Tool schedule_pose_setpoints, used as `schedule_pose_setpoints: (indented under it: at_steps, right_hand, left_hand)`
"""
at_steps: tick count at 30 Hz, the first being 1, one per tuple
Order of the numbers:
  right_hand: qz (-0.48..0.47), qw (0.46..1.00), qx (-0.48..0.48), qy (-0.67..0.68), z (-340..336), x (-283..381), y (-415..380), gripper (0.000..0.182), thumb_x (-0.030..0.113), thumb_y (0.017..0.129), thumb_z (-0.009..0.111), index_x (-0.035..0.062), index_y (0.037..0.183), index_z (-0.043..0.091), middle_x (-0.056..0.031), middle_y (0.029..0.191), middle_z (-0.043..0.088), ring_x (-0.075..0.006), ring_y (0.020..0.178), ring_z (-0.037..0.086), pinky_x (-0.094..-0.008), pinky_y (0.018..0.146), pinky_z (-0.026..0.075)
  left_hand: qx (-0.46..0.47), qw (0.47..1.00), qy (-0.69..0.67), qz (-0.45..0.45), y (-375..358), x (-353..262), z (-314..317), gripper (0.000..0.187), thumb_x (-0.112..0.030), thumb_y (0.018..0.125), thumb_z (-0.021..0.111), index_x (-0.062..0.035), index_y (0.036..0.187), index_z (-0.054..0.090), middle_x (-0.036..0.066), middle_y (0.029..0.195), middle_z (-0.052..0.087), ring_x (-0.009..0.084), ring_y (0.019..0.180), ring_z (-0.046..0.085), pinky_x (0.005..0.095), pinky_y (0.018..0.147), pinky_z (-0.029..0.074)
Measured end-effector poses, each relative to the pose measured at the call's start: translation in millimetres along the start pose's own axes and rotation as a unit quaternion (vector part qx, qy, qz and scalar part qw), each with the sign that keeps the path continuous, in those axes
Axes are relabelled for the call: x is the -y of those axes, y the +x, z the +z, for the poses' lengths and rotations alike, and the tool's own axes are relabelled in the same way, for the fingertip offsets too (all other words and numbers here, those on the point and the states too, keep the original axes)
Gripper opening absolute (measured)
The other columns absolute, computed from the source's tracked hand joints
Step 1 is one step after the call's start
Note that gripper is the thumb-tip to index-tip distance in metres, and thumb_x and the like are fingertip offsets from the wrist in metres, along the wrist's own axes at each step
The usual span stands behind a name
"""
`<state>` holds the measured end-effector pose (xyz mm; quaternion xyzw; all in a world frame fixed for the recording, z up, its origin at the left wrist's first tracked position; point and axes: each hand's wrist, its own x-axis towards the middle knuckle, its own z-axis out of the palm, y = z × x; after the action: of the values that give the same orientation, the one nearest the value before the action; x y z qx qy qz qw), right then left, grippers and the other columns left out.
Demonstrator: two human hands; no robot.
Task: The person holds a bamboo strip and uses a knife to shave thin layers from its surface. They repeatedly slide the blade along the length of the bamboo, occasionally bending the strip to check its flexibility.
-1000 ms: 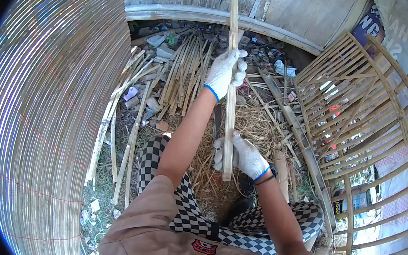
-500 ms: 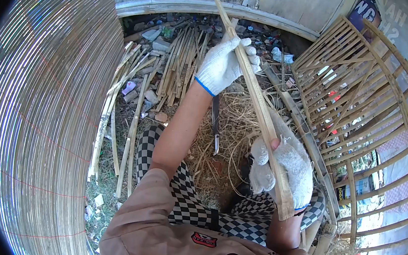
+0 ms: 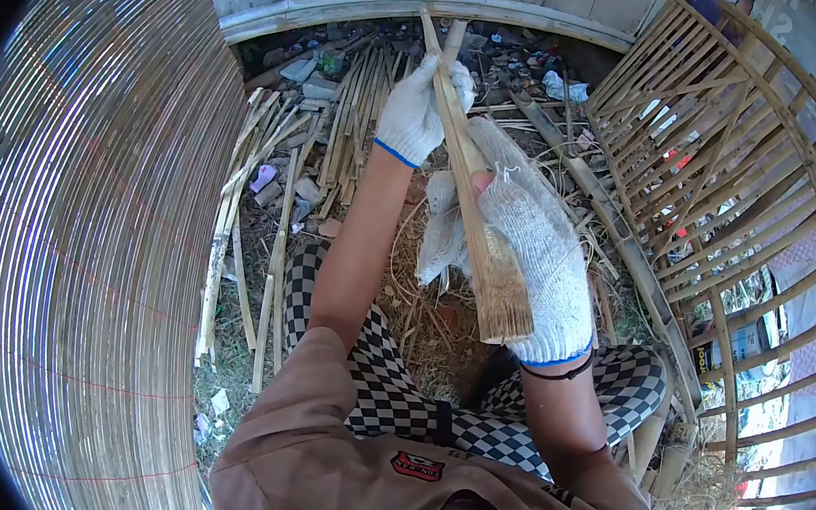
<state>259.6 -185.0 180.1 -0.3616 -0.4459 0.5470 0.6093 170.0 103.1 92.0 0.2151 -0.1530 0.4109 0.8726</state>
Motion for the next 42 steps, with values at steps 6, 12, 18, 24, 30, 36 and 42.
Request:
schedule_pose_setpoints:
  at_steps: [6, 12, 18, 24, 30, 36, 42]
  right_hand:
    - [-0.092, 0.995, 0.023, 0.011, -1, -7, -3, 0.056, 0.024, 0.103, 0.063, -0.0003, 0.151, 0.047, -0.0106, 0.124, 0.064, -0.0157, 0.108, 0.064, -0.0299, 0.094, 0.051]
    - [-0.025, 0.992, 0.008, 0.127, -4, -4, -4, 0.055, 0.02, 0.104, 0.059, 0.0009, 0.153, 0.044, -0.0125, 0.13, 0.062, -0.0166, 0.111, 0.065, -0.0303, 0.092, 0.054]
    - [-0.053, 0.996, 0.017, 0.069, -4, -22, 23, 0.051, 0.019, 0.102, 0.061, -0.0025, 0.147, 0.05, -0.0133, 0.133, 0.062, -0.0204, 0.114, 0.064, -0.0324, 0.094, 0.053]
    - [-0.15, 0.972, 0.065, -0.171, -16, -52, 60, 0.046, 0.01, 0.096, 0.063, -0.0003, 0.14, 0.055, -0.0243, 0.142, 0.057, -0.0363, 0.128, 0.061, -0.0392, 0.102, 0.054]
    - [-0.149, 0.986, 0.069, -0.02, -5, -60, 66, 0.049, 0.003, 0.096, 0.062, -0.0018, 0.144, 0.052, -0.0187, 0.134, 0.064, -0.0285, 0.117, 0.066, -0.037, 0.094, 0.057]
    - [-0.22, 0.967, 0.082, -0.101, -5, -67, 69, 0.053, -0.003, 0.094, 0.064, -0.0036, 0.145, 0.05, -0.0176, 0.13, 0.066, -0.025, 0.111, 0.069, -0.036, 0.091, 0.058]
    - [0.01, 0.972, 0.088, 0.217, 5, -49, 68, 0.05, 0.016, 0.105, 0.055, -0.0048, 0.149, 0.045, -0.0185, 0.129, 0.065, -0.0277, 0.106, 0.069, -0.0402, 0.087, 0.058]
  left_hand:
    - [-0.065, 0.998, 0.003, 0.005, -5, 2, 8, 0.028, -0.03, 0.108, 0.053, -0.002, 0.111, 0.054, 0.01, 0.092, 0.059, 0.0226, 0.082, 0.062, 0.0379, 0.072, 0.054]
    - [-0.073, 0.997, 0.024, 0.003, -4, 5, 5, 0.025, -0.028, 0.108, 0.052, -0.0032, 0.11, 0.053, 0.011, 0.092, 0.058, 0.0231, 0.081, 0.062, 0.0385, 0.072, 0.054]
    - [-0.039, 0.996, -0.08, -0.008, 7, -21, -44, 0.032, -0.032, 0.109, 0.05, -0.0001, 0.109, 0.053, 0.011, 0.092, 0.056, 0.0236, 0.08, 0.059, 0.0381, 0.072, 0.053]
    - [-0.062, 0.994, -0.084, -0.015, 4, -33, -68, 0.04, -0.039, 0.111, 0.043, -0.0008, 0.108, 0.054, 0.011, 0.088, 0.056, 0.0255, 0.079, 0.059, 0.0397, 0.07, 0.054]
    - [-0.002, 0.999, -0.034, -0.042, -7, -33, -87, 0.047, -0.042, 0.112, 0.038, -0.0007, 0.123, 0.055, 0.017, 0.106, 0.064, 0.0311, 0.097, 0.066, 0.0423, 0.084, 0.06]
    - [-0.138, 0.989, -0.013, 0.042, -13, -13, -52, 0.065, -0.051, 0.111, 0.029, -0.0016, 0.153, 0.039, 0.022, 0.146, 0.052, 0.0342, 0.131, 0.056, 0.0432, 0.107, 0.054]
    - [-0.132, 0.989, -0.061, 0.01, -6, -25, -60, 0.069, -0.053, 0.111, 0.027, -0.0008, 0.154, 0.036, 0.022, 0.15, 0.049, 0.0342, 0.138, 0.051, 0.0439, 0.111, 0.052]
